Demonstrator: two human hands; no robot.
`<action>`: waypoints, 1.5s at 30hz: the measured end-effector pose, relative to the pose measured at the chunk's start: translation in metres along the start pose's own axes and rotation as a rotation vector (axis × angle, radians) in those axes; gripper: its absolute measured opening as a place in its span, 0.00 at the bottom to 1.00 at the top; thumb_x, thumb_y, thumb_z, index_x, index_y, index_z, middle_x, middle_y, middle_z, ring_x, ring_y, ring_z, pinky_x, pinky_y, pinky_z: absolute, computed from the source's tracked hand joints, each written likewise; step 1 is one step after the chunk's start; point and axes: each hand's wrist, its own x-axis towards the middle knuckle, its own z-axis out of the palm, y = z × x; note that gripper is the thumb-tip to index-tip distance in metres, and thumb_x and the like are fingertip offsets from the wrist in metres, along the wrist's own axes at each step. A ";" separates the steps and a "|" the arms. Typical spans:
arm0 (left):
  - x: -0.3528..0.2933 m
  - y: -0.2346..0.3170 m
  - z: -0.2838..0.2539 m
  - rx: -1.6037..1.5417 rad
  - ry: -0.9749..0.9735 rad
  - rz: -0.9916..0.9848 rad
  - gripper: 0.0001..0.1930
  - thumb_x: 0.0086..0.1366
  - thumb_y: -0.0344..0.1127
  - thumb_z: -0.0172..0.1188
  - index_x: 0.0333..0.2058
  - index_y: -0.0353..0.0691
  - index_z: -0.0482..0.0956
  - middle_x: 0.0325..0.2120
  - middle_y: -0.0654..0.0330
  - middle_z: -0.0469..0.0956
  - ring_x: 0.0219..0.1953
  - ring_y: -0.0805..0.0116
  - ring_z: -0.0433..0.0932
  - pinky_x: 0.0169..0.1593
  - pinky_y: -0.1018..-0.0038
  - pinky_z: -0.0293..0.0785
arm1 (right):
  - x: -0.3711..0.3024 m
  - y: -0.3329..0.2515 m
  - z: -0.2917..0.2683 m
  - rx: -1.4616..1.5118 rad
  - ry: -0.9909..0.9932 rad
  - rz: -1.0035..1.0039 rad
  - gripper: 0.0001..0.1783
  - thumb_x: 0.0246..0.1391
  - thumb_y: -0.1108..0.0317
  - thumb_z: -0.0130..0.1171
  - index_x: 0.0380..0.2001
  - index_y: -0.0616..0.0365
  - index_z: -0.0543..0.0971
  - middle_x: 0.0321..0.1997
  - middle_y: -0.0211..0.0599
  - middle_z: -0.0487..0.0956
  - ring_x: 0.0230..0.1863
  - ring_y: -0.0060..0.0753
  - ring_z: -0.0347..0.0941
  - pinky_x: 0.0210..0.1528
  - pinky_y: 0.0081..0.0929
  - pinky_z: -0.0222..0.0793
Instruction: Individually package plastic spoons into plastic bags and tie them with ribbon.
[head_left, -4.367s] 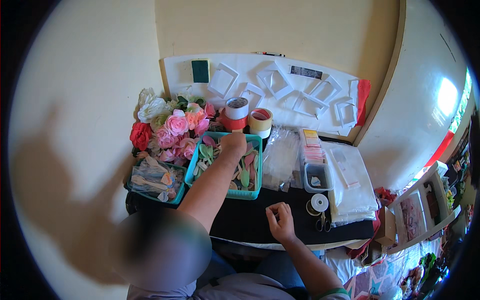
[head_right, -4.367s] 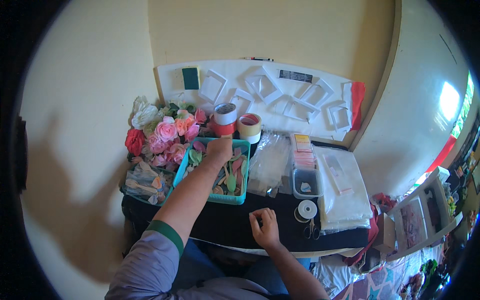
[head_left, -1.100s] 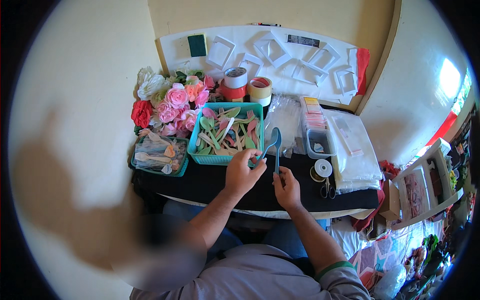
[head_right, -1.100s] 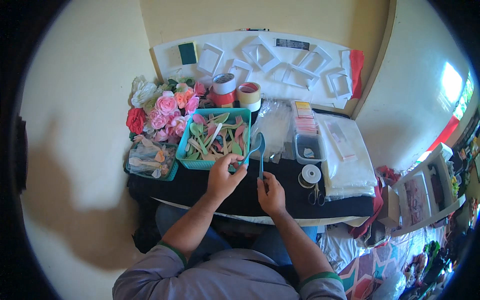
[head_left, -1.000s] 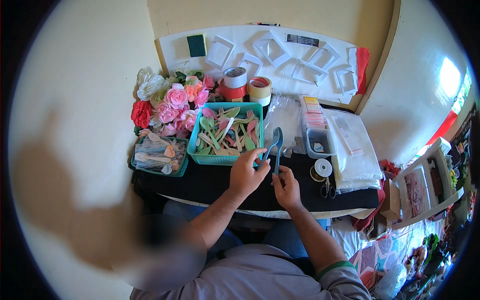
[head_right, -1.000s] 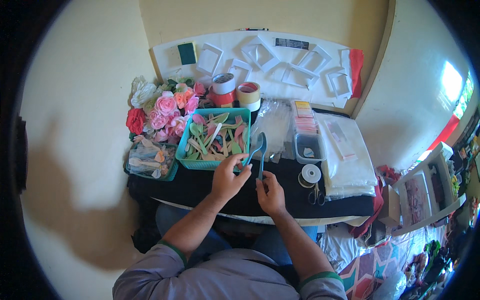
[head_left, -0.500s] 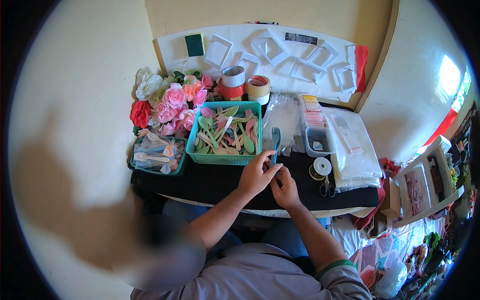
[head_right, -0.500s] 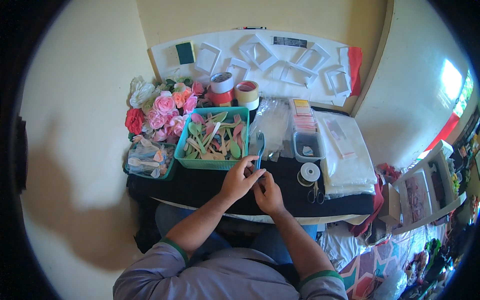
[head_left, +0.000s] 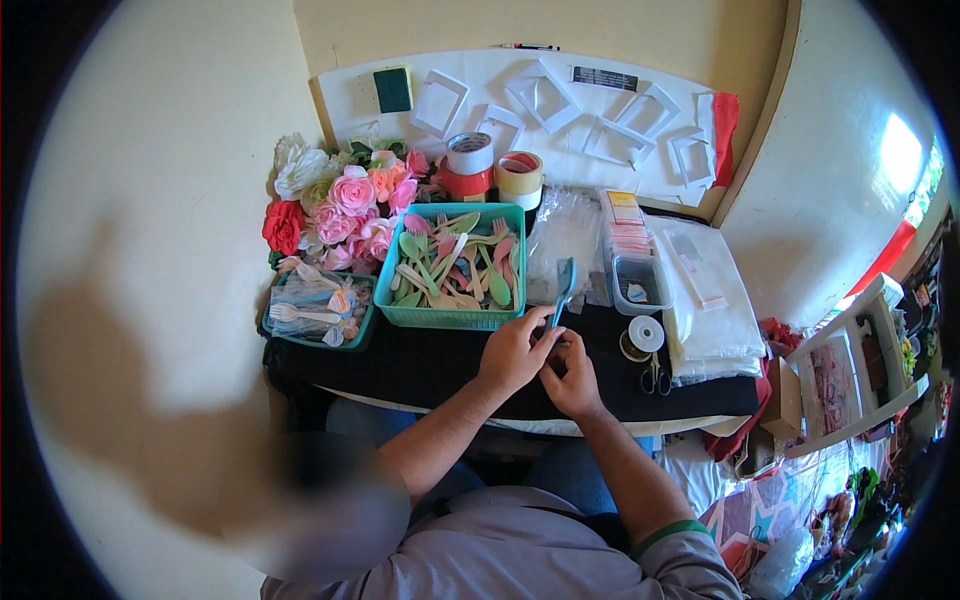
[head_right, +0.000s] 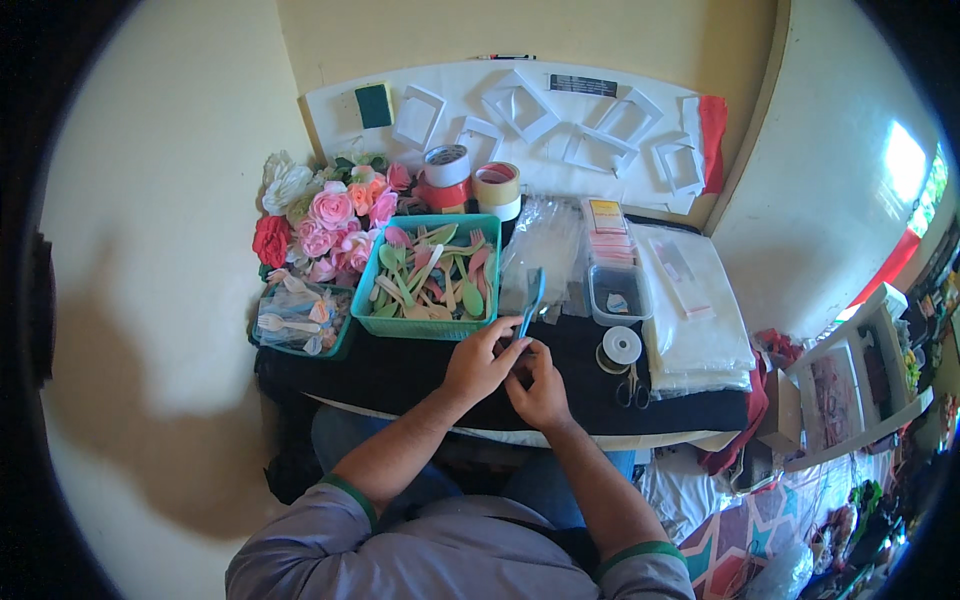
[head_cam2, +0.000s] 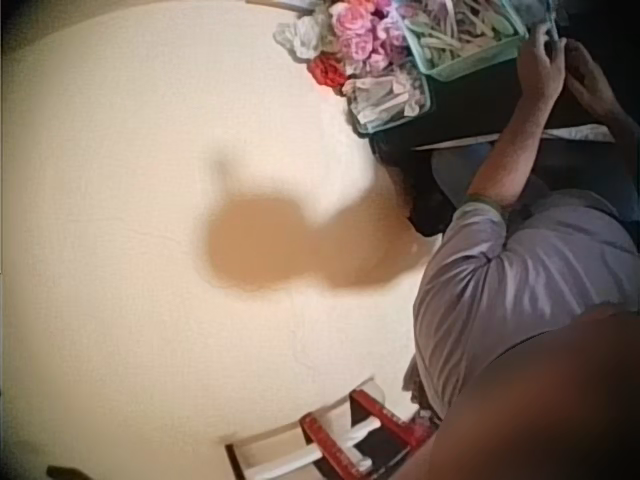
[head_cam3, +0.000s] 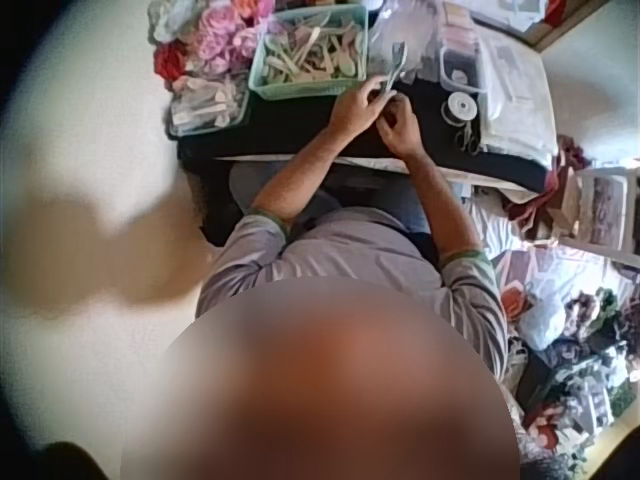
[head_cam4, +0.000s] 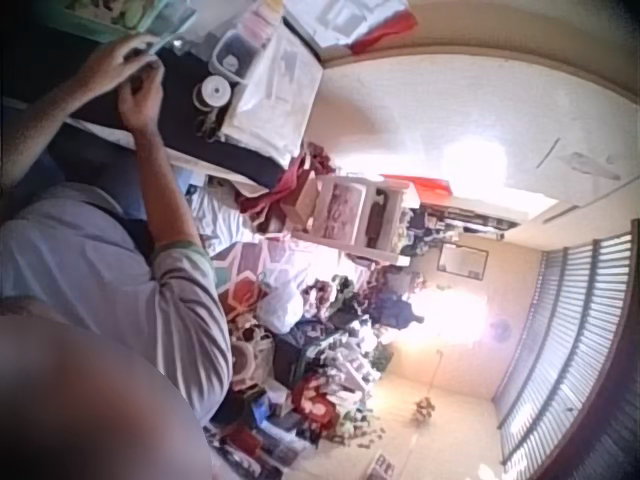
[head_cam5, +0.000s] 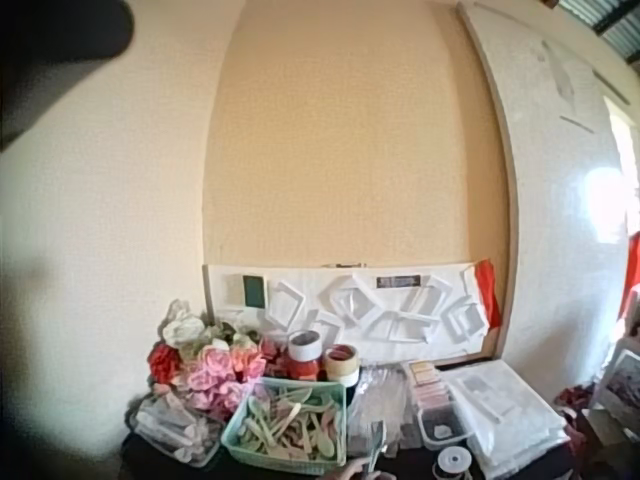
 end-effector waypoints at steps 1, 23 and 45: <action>-0.001 -0.001 0.000 0.001 0.001 -0.002 0.19 0.63 0.42 0.62 0.50 0.43 0.75 0.34 0.54 0.82 0.25 0.66 0.79 0.31 0.72 0.75 | 0.000 -0.004 -0.001 -0.018 -0.008 -0.013 0.29 0.52 0.72 0.60 0.54 0.64 0.61 0.33 0.46 0.80 0.35 0.41 0.80 0.38 0.32 0.73; 0.046 0.017 -0.045 -0.634 -0.203 -0.439 0.36 0.65 0.49 0.60 0.62 0.33 0.57 0.41 0.48 0.79 0.32 0.67 0.79 0.27 0.78 0.75 | -0.011 -0.031 -0.057 0.584 -0.245 0.357 0.15 0.63 0.70 0.53 0.51 0.62 0.67 0.35 0.33 0.77 0.38 0.22 0.74 0.42 0.22 0.70; -0.027 -0.004 -0.016 0.407 -0.219 -0.046 0.11 0.63 0.41 0.60 0.40 0.44 0.77 0.32 0.56 0.76 0.35 0.54 0.77 0.37 0.65 0.74 | -0.028 -0.008 -0.087 -0.671 -0.218 -0.073 0.12 0.61 0.65 0.51 0.46 0.58 0.73 0.39 0.42 0.74 0.46 0.44 0.71 0.49 0.40 0.67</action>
